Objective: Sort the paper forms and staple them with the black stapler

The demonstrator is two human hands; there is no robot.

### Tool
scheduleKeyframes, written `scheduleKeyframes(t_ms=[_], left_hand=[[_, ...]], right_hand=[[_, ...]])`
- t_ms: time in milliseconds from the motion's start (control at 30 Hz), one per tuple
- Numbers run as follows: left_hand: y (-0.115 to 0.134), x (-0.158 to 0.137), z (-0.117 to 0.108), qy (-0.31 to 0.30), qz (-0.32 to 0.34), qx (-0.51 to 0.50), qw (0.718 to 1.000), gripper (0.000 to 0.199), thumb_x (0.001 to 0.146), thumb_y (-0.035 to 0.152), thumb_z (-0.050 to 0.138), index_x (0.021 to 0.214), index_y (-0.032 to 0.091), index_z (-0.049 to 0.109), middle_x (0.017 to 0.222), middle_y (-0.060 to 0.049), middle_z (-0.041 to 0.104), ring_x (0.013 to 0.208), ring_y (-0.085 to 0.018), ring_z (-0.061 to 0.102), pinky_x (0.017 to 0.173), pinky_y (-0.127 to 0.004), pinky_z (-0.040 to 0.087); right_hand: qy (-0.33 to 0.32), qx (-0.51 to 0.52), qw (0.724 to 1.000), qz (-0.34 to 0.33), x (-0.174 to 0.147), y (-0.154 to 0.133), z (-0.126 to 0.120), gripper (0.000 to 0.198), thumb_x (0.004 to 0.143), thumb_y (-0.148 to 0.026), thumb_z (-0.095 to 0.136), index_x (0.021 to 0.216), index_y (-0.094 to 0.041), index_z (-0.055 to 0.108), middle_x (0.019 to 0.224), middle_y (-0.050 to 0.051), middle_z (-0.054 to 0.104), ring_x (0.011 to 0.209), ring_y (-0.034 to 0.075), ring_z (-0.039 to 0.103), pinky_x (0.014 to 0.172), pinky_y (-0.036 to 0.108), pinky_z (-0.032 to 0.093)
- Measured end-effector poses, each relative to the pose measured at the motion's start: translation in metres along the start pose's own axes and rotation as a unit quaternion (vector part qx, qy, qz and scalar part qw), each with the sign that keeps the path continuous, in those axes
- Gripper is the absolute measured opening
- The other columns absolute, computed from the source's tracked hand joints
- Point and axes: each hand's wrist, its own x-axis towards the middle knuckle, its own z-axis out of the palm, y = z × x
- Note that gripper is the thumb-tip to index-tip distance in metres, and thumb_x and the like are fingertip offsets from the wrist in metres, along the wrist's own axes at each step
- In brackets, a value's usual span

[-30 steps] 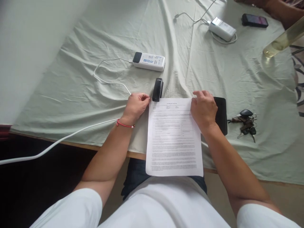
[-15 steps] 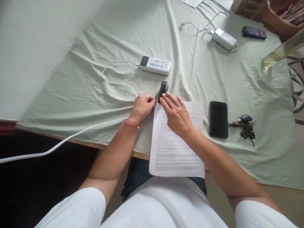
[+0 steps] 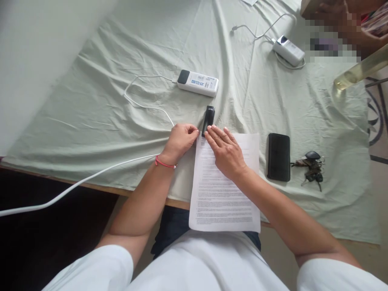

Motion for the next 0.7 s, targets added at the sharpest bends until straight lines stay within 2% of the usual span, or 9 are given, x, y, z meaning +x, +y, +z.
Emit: scheduleKeyframes(t_ms=[133, 267, 367, 467, 567, 633, 700], left_hand=[[0.000, -0.002, -0.001, -0.002, 0.018, 0.015, 1.000, 0.021, 0.088, 0.017, 0.059, 0.078, 0.016, 0.079, 0.072, -0.006, 0.073, 0.072, -0.018, 0.063, 0.071, -0.028, 0.046], [0.001, -0.006, -0.005, -0.011, 0.016, 0.023, 1.000, 0.022, 0.084, 0.015, 0.058, 0.070, 0.017, 0.075, 0.068, -0.005, 0.072, 0.071, -0.018, 0.064, 0.069, -0.028, 0.045], [0.003, -0.009, -0.010, -0.030, 0.002, 0.017, 0.999, 0.021, 0.080, 0.013, 0.058, 0.065, 0.018, 0.072, 0.066, -0.004, 0.071, 0.069, -0.018, 0.064, 0.066, -0.028, 0.044], [0.005, -0.011, -0.017, -0.047, 0.014, 0.012, 0.999, 0.018, 0.080, 0.015, 0.060, 0.069, 0.017, 0.074, 0.066, -0.002, 0.070, 0.065, -0.016, 0.060, 0.066, -0.028, 0.043], [0.005, -0.013, -0.025, -0.069, 0.047, -0.003, 0.997, 0.016, 0.082, 0.020, 0.062, 0.075, 0.016, 0.076, 0.066, -0.001, 0.069, 0.063, -0.014, 0.057, 0.066, -0.027, 0.042], [0.004, -0.013, -0.030, -0.085, 0.057, -0.014, 0.995, 0.017, 0.082, 0.022, 0.062, 0.075, 0.016, 0.076, 0.065, 0.000, 0.066, 0.062, -0.013, 0.053, 0.064, -0.026, 0.040], [0.004, -0.014, -0.034, -0.108, 0.055, -0.028, 0.992, 0.017, 0.082, 0.025, 0.062, 0.075, 0.016, 0.075, 0.063, 0.001, 0.062, 0.059, -0.012, 0.048, 0.060, -0.025, 0.037]], right_hand=[[0.013, 0.011, 1.000, 0.020, 0.004, -0.003, 0.001, 0.071, 0.097, 0.002, 0.038, 0.159, -0.031, 0.051, 0.160, 0.002, 0.058, 0.156, 0.021, 0.048, 0.132, 0.057, 0.037], [0.039, 0.004, 0.999, 0.039, 0.008, -0.008, -0.004, 0.059, 0.100, -0.003, 0.038, 0.149, -0.026, 0.062, 0.156, 0.003, 0.063, 0.151, 0.022, 0.054, 0.132, 0.055, 0.037], [0.079, -0.001, 0.995, 0.067, 0.002, -0.005, -0.017, 0.050, 0.102, -0.010, 0.040, 0.144, -0.024, 0.066, 0.151, 0.006, 0.067, 0.147, 0.025, 0.057, 0.128, 0.053, 0.043], [0.141, -0.021, 0.984, 0.111, -0.019, 0.006, -0.033, 0.042, 0.105, -0.020, 0.045, 0.142, -0.022, 0.065, 0.148, 0.011, 0.069, 0.144, 0.029, 0.060, 0.122, 0.054, 0.049], [0.189, -0.033, 0.963, 0.191, -0.055, 0.018, -0.043, 0.043, 0.104, -0.033, 0.051, 0.144, -0.023, 0.061, 0.149, 0.015, 0.066, 0.142, 0.033, 0.060, 0.119, 0.061, 0.049], [0.203, 0.016, 0.946, 0.252, -0.081, 0.021, -0.044, 0.048, 0.102, -0.041, 0.054, 0.145, -0.021, 0.059, 0.148, 0.018, 0.065, 0.138, 0.035, 0.063, 0.112, 0.061, 0.055], [0.171, 0.101, 0.923, 0.330, -0.104, 0.017, -0.041, 0.053, 0.100, -0.048, 0.057, 0.146, -0.023, 0.056, 0.141, 0.018, 0.068, 0.120, 0.032, 0.073, 0.102, 0.057, 0.062]])
